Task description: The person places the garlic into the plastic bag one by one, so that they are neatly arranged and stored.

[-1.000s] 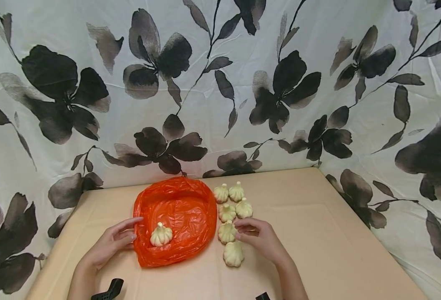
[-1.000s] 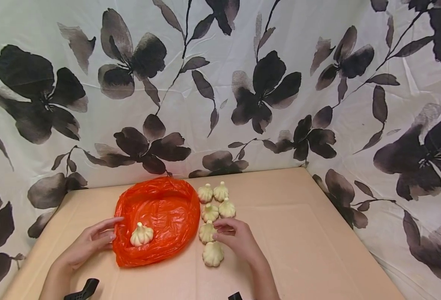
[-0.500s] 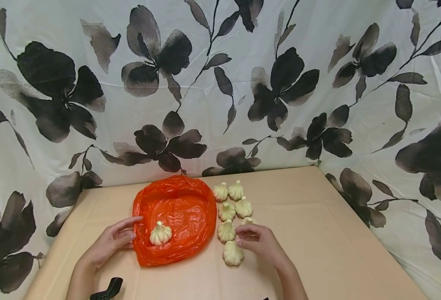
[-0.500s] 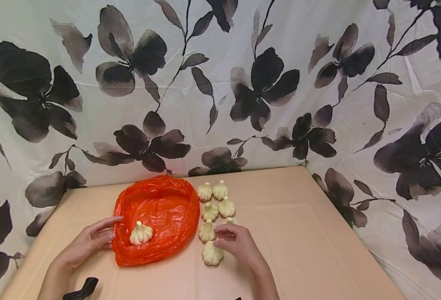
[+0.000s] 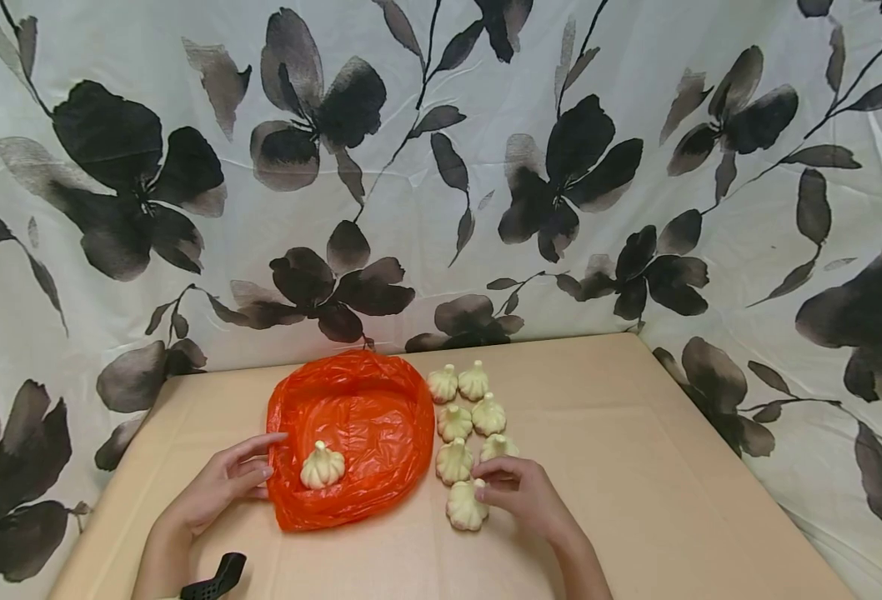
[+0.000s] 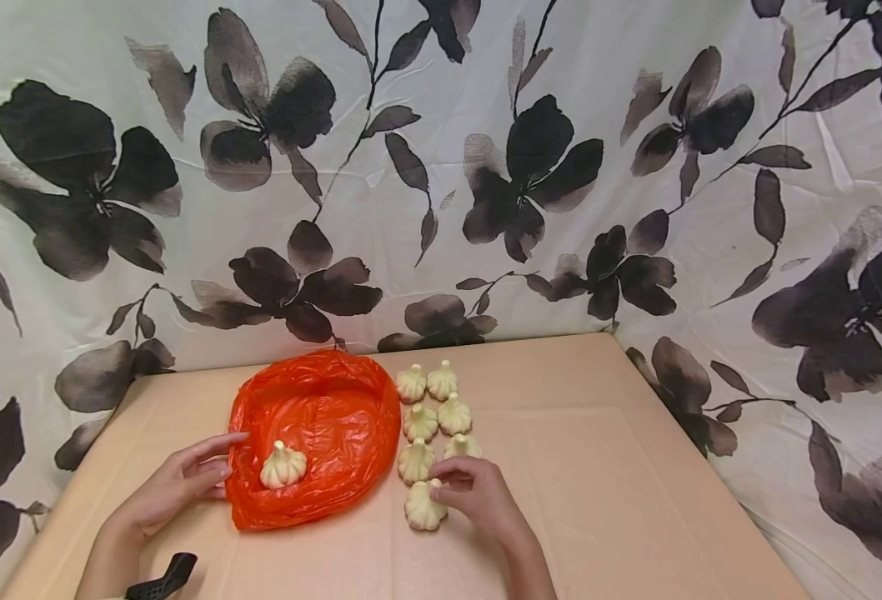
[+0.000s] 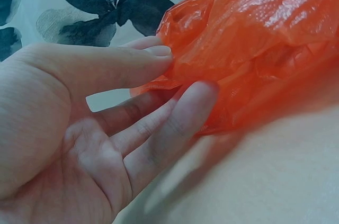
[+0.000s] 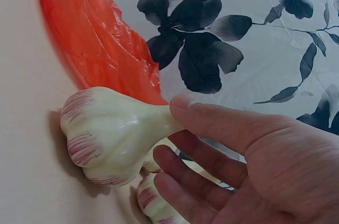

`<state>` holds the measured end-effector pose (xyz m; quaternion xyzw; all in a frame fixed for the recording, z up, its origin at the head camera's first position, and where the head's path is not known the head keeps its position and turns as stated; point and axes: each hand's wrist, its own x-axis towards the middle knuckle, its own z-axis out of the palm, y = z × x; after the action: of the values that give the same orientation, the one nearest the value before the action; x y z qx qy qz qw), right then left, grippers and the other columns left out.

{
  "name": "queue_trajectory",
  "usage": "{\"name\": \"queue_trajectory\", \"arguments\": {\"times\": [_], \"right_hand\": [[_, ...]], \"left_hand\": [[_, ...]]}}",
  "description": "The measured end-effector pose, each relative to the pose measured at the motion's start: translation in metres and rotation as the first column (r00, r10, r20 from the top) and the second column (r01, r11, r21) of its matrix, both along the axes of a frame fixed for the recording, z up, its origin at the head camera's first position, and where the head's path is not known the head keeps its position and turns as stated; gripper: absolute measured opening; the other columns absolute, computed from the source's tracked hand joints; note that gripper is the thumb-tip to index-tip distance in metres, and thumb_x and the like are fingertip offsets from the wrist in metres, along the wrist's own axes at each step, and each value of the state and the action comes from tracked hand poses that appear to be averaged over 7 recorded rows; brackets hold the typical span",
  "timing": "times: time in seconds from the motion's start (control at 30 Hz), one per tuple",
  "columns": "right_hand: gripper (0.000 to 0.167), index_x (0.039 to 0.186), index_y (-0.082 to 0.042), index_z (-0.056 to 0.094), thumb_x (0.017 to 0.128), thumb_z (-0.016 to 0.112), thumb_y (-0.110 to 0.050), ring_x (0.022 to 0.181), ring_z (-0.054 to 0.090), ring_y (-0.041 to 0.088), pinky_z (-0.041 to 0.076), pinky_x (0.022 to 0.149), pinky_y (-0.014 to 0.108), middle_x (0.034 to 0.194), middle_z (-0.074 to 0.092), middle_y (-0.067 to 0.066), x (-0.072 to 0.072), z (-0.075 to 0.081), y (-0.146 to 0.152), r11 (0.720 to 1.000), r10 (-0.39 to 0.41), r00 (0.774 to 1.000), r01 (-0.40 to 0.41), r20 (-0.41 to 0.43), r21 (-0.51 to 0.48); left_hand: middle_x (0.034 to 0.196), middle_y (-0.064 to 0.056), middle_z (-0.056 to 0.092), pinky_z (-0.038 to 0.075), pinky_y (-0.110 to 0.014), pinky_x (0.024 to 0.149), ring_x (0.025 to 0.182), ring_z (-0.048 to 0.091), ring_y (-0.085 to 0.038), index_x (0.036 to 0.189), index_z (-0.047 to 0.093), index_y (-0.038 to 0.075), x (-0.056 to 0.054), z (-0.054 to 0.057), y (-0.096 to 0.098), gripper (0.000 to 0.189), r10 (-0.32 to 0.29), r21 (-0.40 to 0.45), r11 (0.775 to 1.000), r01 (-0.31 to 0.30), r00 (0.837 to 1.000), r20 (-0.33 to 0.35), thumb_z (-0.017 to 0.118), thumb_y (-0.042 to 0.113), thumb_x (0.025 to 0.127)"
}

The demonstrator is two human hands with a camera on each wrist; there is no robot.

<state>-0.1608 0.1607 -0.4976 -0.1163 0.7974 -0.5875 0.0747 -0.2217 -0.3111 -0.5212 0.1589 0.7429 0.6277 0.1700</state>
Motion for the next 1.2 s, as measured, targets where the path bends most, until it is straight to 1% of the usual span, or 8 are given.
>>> {"name": "queue_trajectory", "arguments": {"times": [0.07,0.2,0.37,0.6,0.83,0.93,1.03,1.2], "right_hand": [[0.027,0.106,-0.004,0.071,0.083,0.075,-0.018,0.094,0.067,0.011,0.055,0.082,0.02,0.109,0.068,0.016,-0.001,-0.001,0.0,1.0,0.001,1.0,-0.001,0.003,0.002],[0.027,0.106,-0.003,0.071,0.083,0.075,-0.017,0.093,0.067,0.01,0.054,0.082,0.019,0.108,0.069,0.016,-0.001,-0.002,0.0,1.0,0.004,1.0,-0.004,-0.006,0.007],[0.027,0.106,-0.002,0.071,0.084,0.074,-0.016,0.092,0.066,0.008,0.055,0.081,0.019,0.108,0.069,0.017,-0.002,-0.005,0.001,1.0,0.012,1.0,-0.012,-0.017,0.006],[0.025,0.105,-0.004,0.072,0.084,0.075,-0.017,0.088,0.065,0.005,0.056,0.08,0.02,0.105,0.069,0.014,-0.002,-0.004,0.001,1.0,0.004,1.0,-0.004,-0.025,0.022],[0.022,0.103,-0.006,0.072,0.084,0.074,-0.017,0.088,0.065,0.007,0.056,0.081,0.02,0.103,0.07,0.012,-0.002,0.0,0.0,0.999,0.003,0.999,-0.002,-0.046,0.035],[0.022,0.103,-0.005,0.072,0.084,0.074,-0.017,0.088,0.066,0.007,0.056,0.081,0.021,0.103,0.069,0.013,-0.002,0.002,0.0,0.999,0.01,0.998,-0.008,-0.056,0.032],[0.024,0.104,-0.004,0.071,0.084,0.074,-0.016,0.087,0.066,0.007,0.056,0.08,0.021,0.103,0.069,0.015,0.0,0.004,-0.001,1.0,0.02,0.998,-0.019,-0.068,0.017],[0.024,0.104,-0.004,0.071,0.083,0.075,-0.016,0.088,0.065,0.008,0.056,0.08,0.02,0.104,0.069,0.016,0.0,0.008,-0.003,1.0,0.03,0.996,-0.03,-0.082,0.0]], "left_hand": [[0.127,0.013,0.059,0.059,-0.04,0.08,0.103,0.068,-0.012,0.146,0.031,-0.004,0.0,0.0,0.0,0.053,-0.005,-0.001,1.0,0.005,1.0,-0.007,0.051,0.005,0.098],[0.126,0.012,0.06,0.059,-0.041,0.079,0.102,0.069,-0.013,0.146,0.033,-0.004,0.001,0.0,0.0,0.053,0.008,0.003,1.0,-0.008,1.0,0.003,0.052,0.005,0.098],[0.127,0.009,0.06,0.059,-0.042,0.079,0.102,0.068,-0.012,0.146,0.031,-0.005,0.002,0.0,0.001,0.052,-0.014,0.021,1.0,0.014,1.0,-0.013,0.05,0.004,0.098],[0.126,0.006,0.06,0.059,-0.043,0.079,0.102,0.068,-0.013,0.145,0.031,-0.006,0.002,-0.001,0.001,0.051,-0.031,0.037,0.999,0.032,0.999,-0.03,0.049,0.002,0.098],[0.127,0.01,0.06,0.059,-0.041,0.079,0.103,0.068,-0.013,0.146,0.03,-0.005,0.002,0.001,0.002,0.052,-0.032,0.027,0.999,0.032,0.999,-0.016,0.05,0.003,0.099],[0.127,0.011,0.06,0.059,-0.041,0.079,0.103,0.068,-0.013,0.146,0.03,-0.006,0.003,0.001,0.002,0.052,-0.039,0.033,0.999,0.04,0.999,-0.023,0.049,0.003,0.099],[0.126,0.009,0.061,0.059,-0.042,0.079,0.102,0.068,-0.012,0.145,0.029,-0.007,0.003,0.001,0.002,0.052,-0.048,0.046,0.998,0.049,0.998,-0.032,0.049,0.002,0.098],[0.118,0.0,0.063,0.059,-0.043,0.078,0.098,0.068,-0.012,0.145,0.03,-0.007,0.003,0.0,0.003,0.052,-0.053,0.05,0.997,0.055,0.998,-0.045,0.049,0.002,0.098]]}}
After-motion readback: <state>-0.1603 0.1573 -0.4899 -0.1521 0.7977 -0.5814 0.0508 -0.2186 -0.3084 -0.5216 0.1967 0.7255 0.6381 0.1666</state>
